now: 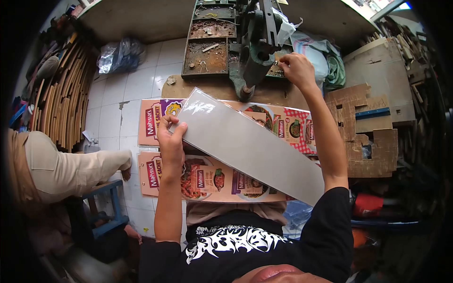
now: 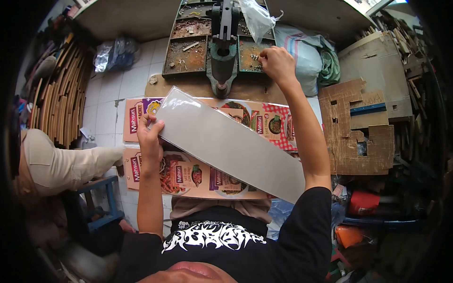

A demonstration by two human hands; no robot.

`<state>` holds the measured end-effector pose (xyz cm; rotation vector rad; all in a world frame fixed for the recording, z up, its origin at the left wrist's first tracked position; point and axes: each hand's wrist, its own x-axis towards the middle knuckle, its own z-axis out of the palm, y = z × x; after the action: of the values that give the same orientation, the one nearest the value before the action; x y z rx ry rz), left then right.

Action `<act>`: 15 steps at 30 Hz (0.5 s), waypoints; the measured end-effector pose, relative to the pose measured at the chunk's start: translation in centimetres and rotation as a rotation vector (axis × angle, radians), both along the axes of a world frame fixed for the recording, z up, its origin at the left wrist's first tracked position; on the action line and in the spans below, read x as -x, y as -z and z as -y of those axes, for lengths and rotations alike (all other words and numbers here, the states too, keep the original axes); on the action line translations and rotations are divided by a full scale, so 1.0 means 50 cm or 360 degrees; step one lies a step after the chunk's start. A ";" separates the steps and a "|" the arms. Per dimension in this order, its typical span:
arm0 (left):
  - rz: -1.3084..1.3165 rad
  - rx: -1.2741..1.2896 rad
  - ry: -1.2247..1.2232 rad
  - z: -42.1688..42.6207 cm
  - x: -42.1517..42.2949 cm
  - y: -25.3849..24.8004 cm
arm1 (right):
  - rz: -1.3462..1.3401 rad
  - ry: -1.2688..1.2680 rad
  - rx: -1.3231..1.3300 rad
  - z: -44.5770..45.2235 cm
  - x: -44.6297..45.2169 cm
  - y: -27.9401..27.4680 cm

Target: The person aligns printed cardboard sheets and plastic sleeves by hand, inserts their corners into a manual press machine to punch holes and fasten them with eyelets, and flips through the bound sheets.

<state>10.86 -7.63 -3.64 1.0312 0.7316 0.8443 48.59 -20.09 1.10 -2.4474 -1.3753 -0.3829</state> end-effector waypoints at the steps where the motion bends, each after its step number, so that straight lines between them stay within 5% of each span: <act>1: -0.0005 -0.0028 -0.0004 0.000 0.000 0.000 | -0.0048 0.0041 0.0063 -0.006 -0.003 0.003; 6: -0.0006 -0.0029 -0.0015 0.004 -0.005 -0.011 | -0.0159 -0.0003 0.0127 -0.007 -0.025 0.011; 15: 0.0029 -0.0057 -0.0015 0.006 -0.004 -0.013 | -0.1748 -0.0522 -0.0654 0.033 0.135 -0.011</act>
<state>11.05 -7.93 -3.00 1.0515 0.7084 0.8765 41.86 -21.75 1.63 -1.5697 -0.9909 0.6176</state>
